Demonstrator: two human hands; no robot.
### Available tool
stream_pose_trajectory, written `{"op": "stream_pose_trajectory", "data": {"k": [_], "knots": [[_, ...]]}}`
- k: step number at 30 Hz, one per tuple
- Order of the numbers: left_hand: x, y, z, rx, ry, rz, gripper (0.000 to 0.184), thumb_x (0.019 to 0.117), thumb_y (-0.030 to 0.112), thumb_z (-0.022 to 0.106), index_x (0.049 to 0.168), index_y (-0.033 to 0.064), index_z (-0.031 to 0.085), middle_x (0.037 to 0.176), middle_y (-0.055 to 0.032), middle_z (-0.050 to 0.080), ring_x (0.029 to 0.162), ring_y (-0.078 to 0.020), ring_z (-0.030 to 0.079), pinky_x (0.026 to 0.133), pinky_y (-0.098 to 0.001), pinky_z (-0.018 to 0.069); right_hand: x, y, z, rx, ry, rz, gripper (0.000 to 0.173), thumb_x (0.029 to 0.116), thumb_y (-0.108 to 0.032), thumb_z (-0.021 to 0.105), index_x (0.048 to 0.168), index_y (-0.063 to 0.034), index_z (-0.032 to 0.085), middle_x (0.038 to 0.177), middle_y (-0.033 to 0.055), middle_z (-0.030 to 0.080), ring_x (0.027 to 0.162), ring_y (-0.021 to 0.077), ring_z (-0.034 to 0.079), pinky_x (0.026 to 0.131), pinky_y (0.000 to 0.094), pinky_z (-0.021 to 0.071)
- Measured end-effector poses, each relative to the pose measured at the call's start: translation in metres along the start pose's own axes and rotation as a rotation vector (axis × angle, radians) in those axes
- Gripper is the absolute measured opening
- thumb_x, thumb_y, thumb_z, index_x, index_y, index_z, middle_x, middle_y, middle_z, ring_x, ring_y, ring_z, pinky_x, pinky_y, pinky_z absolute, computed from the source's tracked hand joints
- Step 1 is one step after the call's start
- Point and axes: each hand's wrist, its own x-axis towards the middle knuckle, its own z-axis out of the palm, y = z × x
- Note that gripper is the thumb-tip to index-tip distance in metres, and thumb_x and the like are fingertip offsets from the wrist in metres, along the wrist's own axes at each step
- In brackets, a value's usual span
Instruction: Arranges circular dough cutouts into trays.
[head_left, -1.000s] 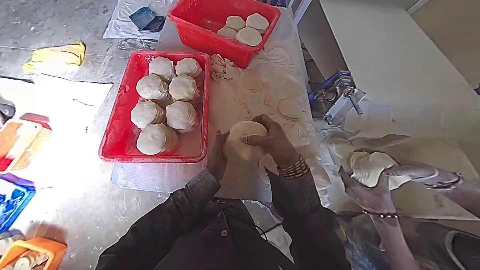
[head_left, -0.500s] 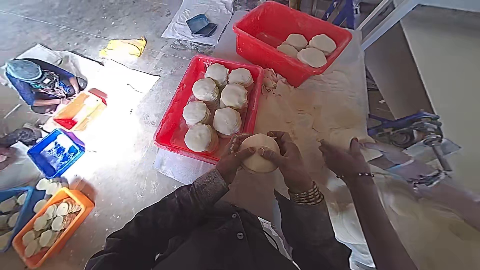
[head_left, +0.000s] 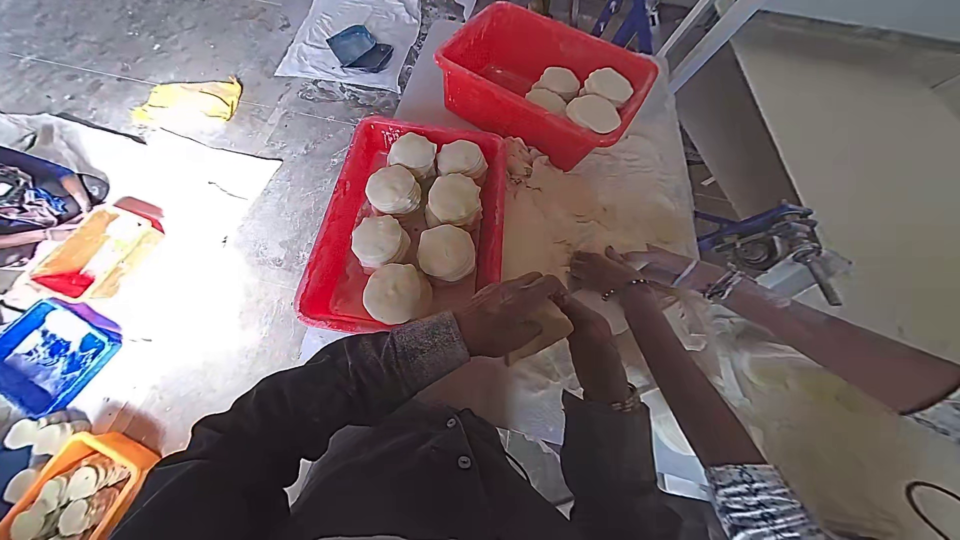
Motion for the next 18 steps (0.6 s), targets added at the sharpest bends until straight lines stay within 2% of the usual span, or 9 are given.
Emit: {"op": "stream_pose_trajectory", "data": {"k": [2, 3, 6, 9, 11, 13, 14, 16, 18], "knots": [[0.01, -0.011, 0.011, -0.165, 0.017, -0.034, 0.045, 0.0913, 0.004, 0.066, 0.134, -0.0028, 0.054, 0.124, -0.019, 0.063, 0.113, -0.0257, 0.062, 0.099, -0.0418, 0.0505, -0.013, -0.011, -0.01, -0.223, 0.0, 0.074, 0.064, 0.0794, -0.065, 0.074, 0.109, -0.0085, 0.069, 0.101, -0.0068, 0.072, 0.096, 0.0006, 0.067, 0.087, 0.0229, 0.0561], [0.014, -0.017, 0.017, -0.266, 0.022, -0.051, 0.048, 0.0904, 0.006, 0.067, 0.135, -0.0028, 0.053, 0.122, -0.0175, 0.064, 0.109, -0.0228, 0.063, 0.097, -0.039, 0.0511, -0.019, -0.018, -0.01, -0.332, 0.051, 0.127, 0.056, 0.0761, -0.055, 0.079, 0.104, -0.0085, 0.069, 0.095, -0.0065, 0.071, 0.089, -0.0002, 0.067, 0.082, 0.0217, 0.0564], [0.021, -0.037, 0.043, -0.65, 0.075, -0.049, 0.06, 0.0889, 0.015, 0.07, 0.14, -0.0038, 0.045, 0.118, -0.0121, 0.064, 0.102, -0.0129, 0.065, 0.091, -0.0309, 0.0546, -0.035, -0.038, -0.006, -0.552, 0.237, 0.115, 0.048, 0.0781, -0.049, 0.079, 0.099, -0.007, 0.068, 0.087, -0.0045, 0.069, 0.08, -0.0025, 0.065, 0.073, 0.019, 0.055], [0.024, -0.038, 0.071, -0.937, 0.188, -0.051, 0.048, 0.102, 0.027, 0.053, 0.138, -0.005, 0.048, 0.118, -0.0089, 0.064, 0.106, -0.0102, 0.063, 0.096, -0.0313, 0.0529, -0.047, -0.046, -0.002, -0.578, 0.393, -0.038, 0.054, 0.0818, -0.045, 0.079, 0.105, 0.0014, 0.066, 0.094, 0.0001, 0.068, 0.088, -0.0046, 0.064, 0.079, 0.0142, 0.0545], [0.032, -0.031, 0.09, -0.997, 0.328, -0.231, 0.044, 0.1084, 0.031, 0.035, 0.128, -0.0011, 0.058, 0.117, -0.0076, 0.063, 0.107, -0.01, 0.061, 0.096, -0.0314, 0.0508, -0.047, -0.045, -0.004, -0.638, 0.388, 0.077, 0.058, 0.0791, -0.047, 0.079, 0.112, -0.0003, 0.067, 0.097, 0.0011, 0.071, 0.088, -0.0011, 0.066, 0.079, 0.0192, 0.0558], [0.038, -0.03, 0.11, -0.992, 0.426, -0.433, 0.052, 0.1112, 0.036, 0.026, 0.123, 0.001, 0.063, 0.116, -0.0105, 0.063, 0.104, -0.0135, 0.06, 0.093, -0.0353, 0.05, -0.043, -0.037, -0.005, -0.737, 0.32, 0.272, 0.051, 0.0775, -0.046, 0.077, 0.109, -0.0061, 0.071, 0.088, 0.003, 0.072, 0.08, 0.0098, 0.068, 0.071, 0.0346, 0.0549], [0.041, -0.031, 0.118, -1.004, 0.471, -0.496, 0.056, 0.1117, 0.039, 0.023, 0.12, 0.0024, 0.064, 0.112, -0.0104, 0.065, 0.099, -0.0146, 0.061, 0.089, -0.0363, 0.0511, -0.041, -0.034, -0.006, -0.754, 0.296, 0.295, 0.048, 0.0786, -0.045, 0.077, 0.107, -0.0069, 0.072, 0.087, 0.0037, 0.072, 0.079, 0.0126, 0.068, 0.07, 0.0377, 0.0545], [0.044, -0.029, 0.127, -1.103, 0.574, -0.535, 0.063, 0.111, 0.044, 0.016, 0.115, 0.0043, 0.065, 0.101, -0.0075, 0.067, 0.094, -0.0135, 0.063, 0.086, -0.0348, 0.0526, -0.041, -0.033, -0.006, -0.697, 0.376, 0.191, 0.047, 0.0802, -0.045, 0.076, 0.104, -0.0051, 0.071, 0.084, 0.0006, 0.071, 0.076, 0.0059, 0.067, 0.068, 0.0283, 0.0554], [0.044, -0.018, 0.128, -1.223, 0.621, -0.517, 0.065, 0.1105, 0.046, 0.015, 0.119, 0.002, 0.062, 0.106, -0.0085, 0.066, 0.103, -0.0139, 0.063, 0.094, -0.0357, 0.0512, -0.044, -0.035, -0.01, -0.512, 0.502, 0.059, 0.045, 0.0865, -0.042, 0.073, 0.105, -0.0021, 0.066, 0.086, -0.0041, 0.069, 0.077, -0.0027, 0.066, 0.069, 0.0172, 0.0571]]}}
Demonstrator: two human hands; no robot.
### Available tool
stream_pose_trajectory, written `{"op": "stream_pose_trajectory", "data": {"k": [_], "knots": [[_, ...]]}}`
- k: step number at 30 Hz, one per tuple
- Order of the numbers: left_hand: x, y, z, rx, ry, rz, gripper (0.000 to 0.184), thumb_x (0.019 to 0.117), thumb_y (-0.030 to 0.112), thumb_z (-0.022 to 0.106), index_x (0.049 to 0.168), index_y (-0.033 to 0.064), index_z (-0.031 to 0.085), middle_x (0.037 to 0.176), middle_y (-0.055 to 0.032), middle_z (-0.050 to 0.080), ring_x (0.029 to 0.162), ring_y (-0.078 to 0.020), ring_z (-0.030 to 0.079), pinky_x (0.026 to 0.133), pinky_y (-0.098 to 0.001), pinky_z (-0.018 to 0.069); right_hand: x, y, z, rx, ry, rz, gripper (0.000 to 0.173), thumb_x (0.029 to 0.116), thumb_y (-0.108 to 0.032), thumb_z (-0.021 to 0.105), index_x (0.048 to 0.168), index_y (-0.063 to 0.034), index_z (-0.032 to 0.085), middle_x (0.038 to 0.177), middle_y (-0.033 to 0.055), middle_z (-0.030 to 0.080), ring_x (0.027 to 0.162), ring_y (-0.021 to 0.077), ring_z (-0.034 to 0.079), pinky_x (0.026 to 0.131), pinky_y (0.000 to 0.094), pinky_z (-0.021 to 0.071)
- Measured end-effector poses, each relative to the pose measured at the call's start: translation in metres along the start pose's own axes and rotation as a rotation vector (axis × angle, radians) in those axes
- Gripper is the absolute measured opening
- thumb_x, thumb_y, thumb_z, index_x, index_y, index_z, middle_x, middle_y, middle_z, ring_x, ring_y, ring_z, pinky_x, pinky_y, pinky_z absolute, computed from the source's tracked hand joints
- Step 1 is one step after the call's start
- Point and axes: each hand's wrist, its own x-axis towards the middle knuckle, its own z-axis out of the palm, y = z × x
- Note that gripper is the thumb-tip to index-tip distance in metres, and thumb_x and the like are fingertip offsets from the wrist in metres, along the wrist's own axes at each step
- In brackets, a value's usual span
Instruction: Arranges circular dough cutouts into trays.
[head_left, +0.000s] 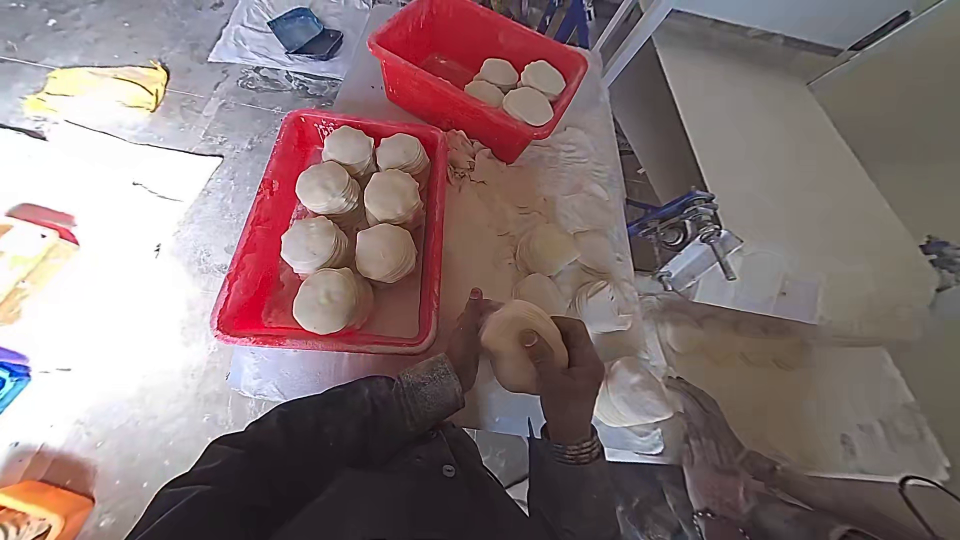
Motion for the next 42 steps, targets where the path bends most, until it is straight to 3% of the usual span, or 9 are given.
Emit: {"op": "stream_pose_trajectory", "data": {"k": [4, 7, 10, 13, 19, 27, 29, 34, 42], "knots": [[-0.007, 0.007, 0.013, -0.017, -0.035, -0.127, 0.065, 0.1092, 0.051, 0.026, 0.141, -0.0004, 0.049, 0.128, -0.0173, 0.061, 0.117, -0.0219, 0.06, 0.1, -0.0418, 0.0501, 0.01, 0.024, -0.011, 0.111, -0.004, 0.233, 0.035, 0.0957, -0.038, 0.061, 0.104, -0.0046, 0.065, 0.082, -0.0053, 0.066, 0.075, -0.0018, 0.066, 0.07, 0.0186, 0.0568], [-0.007, 0.014, 0.003, 0.174, -0.184, -0.13, 0.034, 0.104, 0.025, 0.053, 0.129, 0.0018, 0.05, 0.11, -0.0114, 0.063, 0.095, -0.0183, 0.066, 0.081, -0.0371, 0.058, 0.016, 0.026, -0.013, 0.164, -0.079, 0.332, 0.029, 0.0992, -0.033, 0.056, 0.101, -0.0054, 0.065, 0.078, -0.0055, 0.066, 0.07, -0.0002, 0.066, 0.067, 0.0191, 0.0579], [-0.019, 0.035, -0.009, 0.245, -0.192, -0.111, 0.04, 0.0978, 0.011, 0.063, 0.132, 0.0007, 0.046, 0.113, -0.0129, 0.062, 0.093, -0.0191, 0.067, 0.077, -0.0362, 0.0591, 0.024, 0.015, -0.006, 0.302, -0.2, 0.393, 0.026, 0.1038, -0.027, 0.048, 0.105, -0.0069, 0.064, 0.084, -0.0057, 0.068, 0.077, 0.0004, 0.068, 0.07, 0.0189, 0.0587], [-0.027, 0.064, -0.028, 0.283, -0.09, -0.015, 0.05, 0.0966, 0.006, 0.062, 0.141, 0.0004, 0.041, 0.121, -0.0158, 0.061, 0.097, -0.0203, 0.067, 0.077, -0.0366, 0.0593, 0.041, 0.003, 0.011, 0.417, -0.402, 0.451, 0.038, 0.0926, -0.023, 0.051, 0.124, -0.0043, 0.059, 0.099, -0.0008, 0.072, 0.085, 0.005, 0.072, 0.07, 0.0229, 0.0614], [-0.033, 0.122, -0.091, 0.327, 0.131, 0.212, 0.054, 0.0943, 0.002, 0.064, 0.142, 0.0, 0.04, 0.119, -0.0156, 0.063, 0.096, -0.0198, 0.069, 0.078, -0.0351, 0.0604, 0.077, -0.039, 0.092, 0.422, -0.709, 0.36, 0.044, 0.0932, -0.017, 0.056, 0.133, -0.0006, 0.053, 0.109, 0.0078, 0.069, 0.092, 0.0129, 0.072, 0.075, 0.0291, 0.0626], [-0.03, 0.181, -0.208, 0.401, 0.441, 0.327, 0.05, 0.0956, 0.002, 0.066, 0.14, 0.0012, 0.044, 0.115, -0.017, 0.064, 0.087, -0.0206, 0.068, 0.075, -0.0357, 0.0583, 0.086, -0.086, 0.246, 0.377, -0.818, 0.347, 0.034, 0.1009, -0.005, 0.059, 0.133, 0.0043, 0.052, 0.108, 0.0169, 0.067, 0.088, 0.0173, 0.07, 0.074, 0.0313, 0.0605], [-0.015, 0.187, -0.238, 0.51, 0.493, 0.308, 0.049, 0.0955, 0.003, 0.067, 0.14, 0.0015, 0.046, 0.118, -0.0186, 0.064, 0.092, -0.0237, 0.067, 0.081, -0.0399, 0.0563, 0.087, -0.078, 0.283, 0.258, -0.793, 0.313, 0.036, 0.099, -0.008, 0.063, 0.132, 0.0036, 0.054, 0.11, 0.0179, 0.065, 0.09, 0.018, 0.069, 0.076, 0.032, 0.0588], [0.001, 0.19, -0.263, 0.737, 0.454, 0.317, 0.054, 0.0921, 0.006, 0.07, 0.141, -0.0062, 0.049, 0.134, -0.028, 0.058, 0.124, -0.0365, 0.06, 0.107, -0.0506, 0.0463, 0.084, -0.071, 0.312, -0.083, -0.726, 0.138, 0.045, 0.094, -0.014, 0.069, 0.133, 0.0065, 0.058, 0.128, 0.028, 0.061, 0.12, 0.0357, 0.06, 0.103, 0.0537, 0.0465], [0.008, 0.186, -0.264, 0.818, 0.484, 0.369, 0.06, 0.091, 0.008, 0.074, 0.143, -0.0075, 0.048, 0.143, -0.0313, 0.05, 0.134, -0.0417, 0.05, 0.111, -0.0521, 0.0421, 0.091, -0.056, 0.299, -0.322, -0.717, -0.138, 0.063, 0.0951, -0.033, 0.066, 0.141, 0.0073, 0.051, 0.142, 0.035, 0.05, 0.135, 0.0462, 0.047, 0.113, 0.0617, 0.034]]}}
